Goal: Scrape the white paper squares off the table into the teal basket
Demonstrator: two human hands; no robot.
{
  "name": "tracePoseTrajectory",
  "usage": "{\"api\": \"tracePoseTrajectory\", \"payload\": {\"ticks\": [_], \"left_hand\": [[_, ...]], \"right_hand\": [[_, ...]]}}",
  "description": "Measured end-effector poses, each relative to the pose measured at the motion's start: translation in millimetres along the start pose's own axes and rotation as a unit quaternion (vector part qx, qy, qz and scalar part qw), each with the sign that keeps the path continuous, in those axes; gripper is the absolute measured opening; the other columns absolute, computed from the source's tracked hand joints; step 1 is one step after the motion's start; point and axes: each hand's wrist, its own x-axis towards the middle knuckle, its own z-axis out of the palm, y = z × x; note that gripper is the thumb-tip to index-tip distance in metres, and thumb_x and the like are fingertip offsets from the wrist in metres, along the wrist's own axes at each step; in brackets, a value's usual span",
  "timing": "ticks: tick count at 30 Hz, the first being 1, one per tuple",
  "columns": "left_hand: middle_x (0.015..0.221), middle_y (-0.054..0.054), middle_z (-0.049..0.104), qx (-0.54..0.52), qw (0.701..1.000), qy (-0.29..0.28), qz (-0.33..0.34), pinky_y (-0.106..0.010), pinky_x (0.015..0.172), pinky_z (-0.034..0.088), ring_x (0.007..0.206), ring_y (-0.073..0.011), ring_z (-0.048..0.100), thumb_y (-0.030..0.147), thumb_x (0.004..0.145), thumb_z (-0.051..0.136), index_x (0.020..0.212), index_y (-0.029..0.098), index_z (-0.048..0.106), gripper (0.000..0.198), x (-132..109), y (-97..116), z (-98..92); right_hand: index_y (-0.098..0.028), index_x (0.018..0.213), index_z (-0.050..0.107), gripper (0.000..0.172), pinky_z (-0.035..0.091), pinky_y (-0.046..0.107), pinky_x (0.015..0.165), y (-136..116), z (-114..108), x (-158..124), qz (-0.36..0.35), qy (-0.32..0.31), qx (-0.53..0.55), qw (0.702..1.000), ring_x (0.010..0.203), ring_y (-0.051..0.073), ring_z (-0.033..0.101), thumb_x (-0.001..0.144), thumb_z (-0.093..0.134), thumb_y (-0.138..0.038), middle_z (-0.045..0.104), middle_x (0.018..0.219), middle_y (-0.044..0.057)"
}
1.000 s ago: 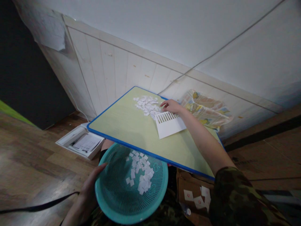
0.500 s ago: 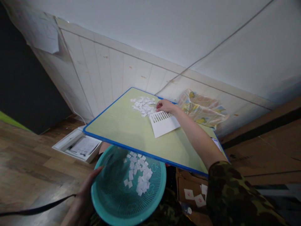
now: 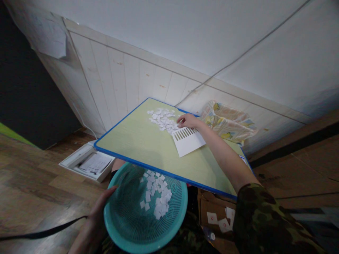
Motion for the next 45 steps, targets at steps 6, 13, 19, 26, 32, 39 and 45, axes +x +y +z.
{"api": "tracePoseTrajectory", "payload": {"ticks": [6,13,19,26,32,39,45], "left_hand": [[0.080,-0.009,0.086,0.005,1.000,0.001,0.001,-0.038,0.069,0.069,0.073,-0.0325,0.082,0.020,0.087,0.071,0.113,0.015,0.080,0.028,-3.7,0.9,2.9],[0.079,-0.008,0.086,0.008,1.000,0.006,0.002,-0.042,0.076,0.069,0.077,-0.0353,0.082,0.021,0.083,0.075,0.116,0.016,0.080,0.035,-1.9,1.2,5.6],[0.079,-0.008,0.086,0.009,1.000,0.001,-0.009,-0.041,0.075,0.069,0.082,-0.0360,0.083,0.024,0.082,0.077,0.114,0.017,0.081,0.033,-2.6,0.4,2.6],[0.069,-0.005,0.083,0.002,1.000,0.000,0.007,-0.039,0.071,0.069,0.068,-0.0326,0.082,0.024,0.077,0.078,0.082,0.021,0.080,0.006,2.8,-1.0,0.0],[0.075,-0.008,0.085,-0.007,1.000,-0.001,0.000,-0.039,0.072,0.069,0.079,-0.0356,0.082,0.024,0.077,0.080,0.085,0.019,0.082,0.010,2.3,-1.5,0.4],[0.081,-0.008,0.086,0.005,1.000,0.001,-0.002,-0.040,0.074,0.069,0.085,-0.0367,0.082,0.026,0.082,0.076,0.115,0.017,0.081,0.034,0.6,-2.7,-1.3],[0.077,-0.007,0.085,-0.010,1.000,-0.014,-0.017,-0.036,0.067,0.069,0.077,-0.0344,0.083,0.023,0.081,0.078,0.108,0.016,0.083,0.028,4.1,-1.3,-1.1]], "right_hand": [[-0.014,0.095,0.078,0.022,0.048,0.022,0.071,-1.0,6.5,6.9,-0.004,-0.007,0.009,1.000,0.076,0.013,0.065,0.073,0.076,-0.011,0.079,0.094,0.007],[-0.013,0.099,0.077,0.027,0.049,0.022,0.071,0.1,2.0,7.4,0.002,0.007,0.029,1.000,0.076,0.014,0.065,0.072,0.080,-0.016,0.078,0.092,0.007],[-0.013,0.105,0.081,0.035,0.050,0.024,0.076,-0.2,-2.7,1.6,-0.004,-0.008,0.052,0.999,0.079,0.016,0.066,0.071,0.075,-0.014,0.078,0.092,0.005],[-0.014,0.096,0.081,0.024,0.053,0.027,0.078,1.2,-1.1,1.1,-0.004,-0.020,0.049,0.999,0.079,0.017,0.068,0.072,0.079,-0.018,0.080,0.095,0.008],[-0.015,0.100,0.082,0.026,0.052,0.026,0.078,-2.8,1.9,1.7,-0.005,-0.002,-0.005,1.000,0.079,0.017,0.067,0.074,0.077,-0.015,0.080,0.095,0.008],[-0.013,0.099,0.080,0.018,0.051,0.026,0.073,0.0,-4.0,2.5,0.024,0.034,-0.005,0.999,0.077,0.017,0.068,0.083,0.072,-0.017,0.080,0.094,0.011],[-0.012,0.105,0.080,0.024,0.052,0.025,0.071,0.6,-10.6,-2.5,0.013,0.001,0.063,0.998,0.077,0.017,0.070,0.082,0.073,-0.018,0.081,0.093,0.010]]}}
